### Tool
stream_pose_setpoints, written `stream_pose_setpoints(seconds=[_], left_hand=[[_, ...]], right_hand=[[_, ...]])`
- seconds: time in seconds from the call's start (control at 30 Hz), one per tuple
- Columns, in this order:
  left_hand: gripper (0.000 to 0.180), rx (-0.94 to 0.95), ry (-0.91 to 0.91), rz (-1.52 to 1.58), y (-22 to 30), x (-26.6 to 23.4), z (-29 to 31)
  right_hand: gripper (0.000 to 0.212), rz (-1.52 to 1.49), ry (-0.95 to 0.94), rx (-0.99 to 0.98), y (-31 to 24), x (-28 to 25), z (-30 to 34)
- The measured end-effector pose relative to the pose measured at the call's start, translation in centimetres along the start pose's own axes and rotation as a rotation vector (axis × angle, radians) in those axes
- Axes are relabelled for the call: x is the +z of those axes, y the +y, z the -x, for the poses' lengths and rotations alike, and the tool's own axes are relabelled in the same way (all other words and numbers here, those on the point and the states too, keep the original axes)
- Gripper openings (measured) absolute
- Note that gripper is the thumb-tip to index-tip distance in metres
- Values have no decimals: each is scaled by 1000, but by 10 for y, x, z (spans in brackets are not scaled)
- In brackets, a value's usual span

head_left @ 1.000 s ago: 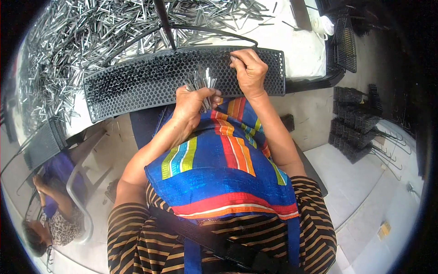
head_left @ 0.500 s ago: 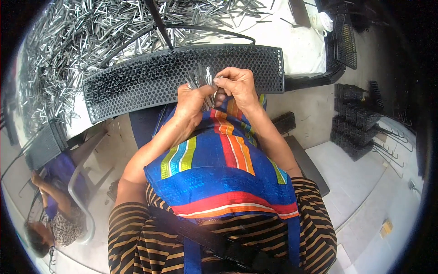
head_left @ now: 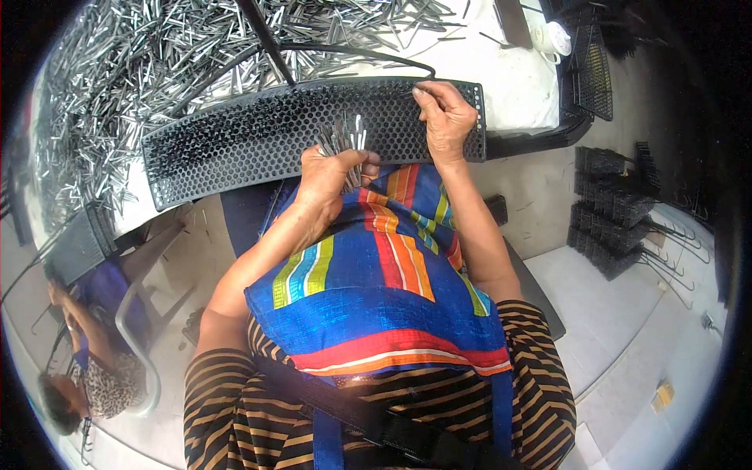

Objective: The person picks up metal strips from a pile and inserts them into the holes of a perforated plate by hand.

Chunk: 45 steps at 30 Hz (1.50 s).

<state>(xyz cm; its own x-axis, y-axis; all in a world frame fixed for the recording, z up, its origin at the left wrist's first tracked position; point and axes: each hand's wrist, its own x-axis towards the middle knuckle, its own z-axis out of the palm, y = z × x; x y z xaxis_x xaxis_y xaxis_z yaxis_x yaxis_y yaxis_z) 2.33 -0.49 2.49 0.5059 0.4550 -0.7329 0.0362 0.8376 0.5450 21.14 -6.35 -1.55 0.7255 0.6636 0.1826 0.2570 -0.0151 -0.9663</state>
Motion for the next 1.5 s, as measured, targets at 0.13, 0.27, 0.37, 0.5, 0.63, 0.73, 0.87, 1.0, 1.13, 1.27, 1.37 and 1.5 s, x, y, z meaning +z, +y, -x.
stream_pose_setpoints(seconds=[0.13, 0.27, 0.37, 0.5, 0.63, 0.73, 0.87, 1.0, 1.13, 1.27, 1.37, 1.5], left_hand=[[9, -39, 29, 42, 1, 2, 0], [9, -38, 52, 41, 0, 2, -3], [9, -28, 38, 39, 1, 3, -3], [9, -31, 20, 51, 2, 0, -3], [9, -37, 28, 77, 1, 0, -2], [9, -41, 22, 68, -1, -2, -3], [9, -53, 27, 49, 0, -1, -1], [9, -54, 10, 63, -1, -1, -2], [9, -36, 14, 56, -2, -6, -1], [9, -31, -46, 95, -1, -5, 1], [8, -31, -25, 94, -1, -8, 1], [9, -18, -90, 167, -2, -12, 3]], right_hand=[[9, -66, -58, 25, 5, -5, 1], [9, 5, -109, -63, -1, -5, 0], [8, 62, -156, -174, -1, -8, -1], [11, 214, -238, -312, -9, -10, -5], [15, 296, -305, -421, -12, -12, 0], [14, 313, -279, -399, -12, -13, 3], [14, 343, -172, -298, -8, -8, 0], [11, 464, -234, -304, -7, -5, -7], [11, 398, -175, -168, -13, 1, -3], [11, 394, -150, -238, 0, 2, -8], [11, 399, -185, -236, -8, 4, -4], [14, 59, -545, 354, -46, 13, 18]])
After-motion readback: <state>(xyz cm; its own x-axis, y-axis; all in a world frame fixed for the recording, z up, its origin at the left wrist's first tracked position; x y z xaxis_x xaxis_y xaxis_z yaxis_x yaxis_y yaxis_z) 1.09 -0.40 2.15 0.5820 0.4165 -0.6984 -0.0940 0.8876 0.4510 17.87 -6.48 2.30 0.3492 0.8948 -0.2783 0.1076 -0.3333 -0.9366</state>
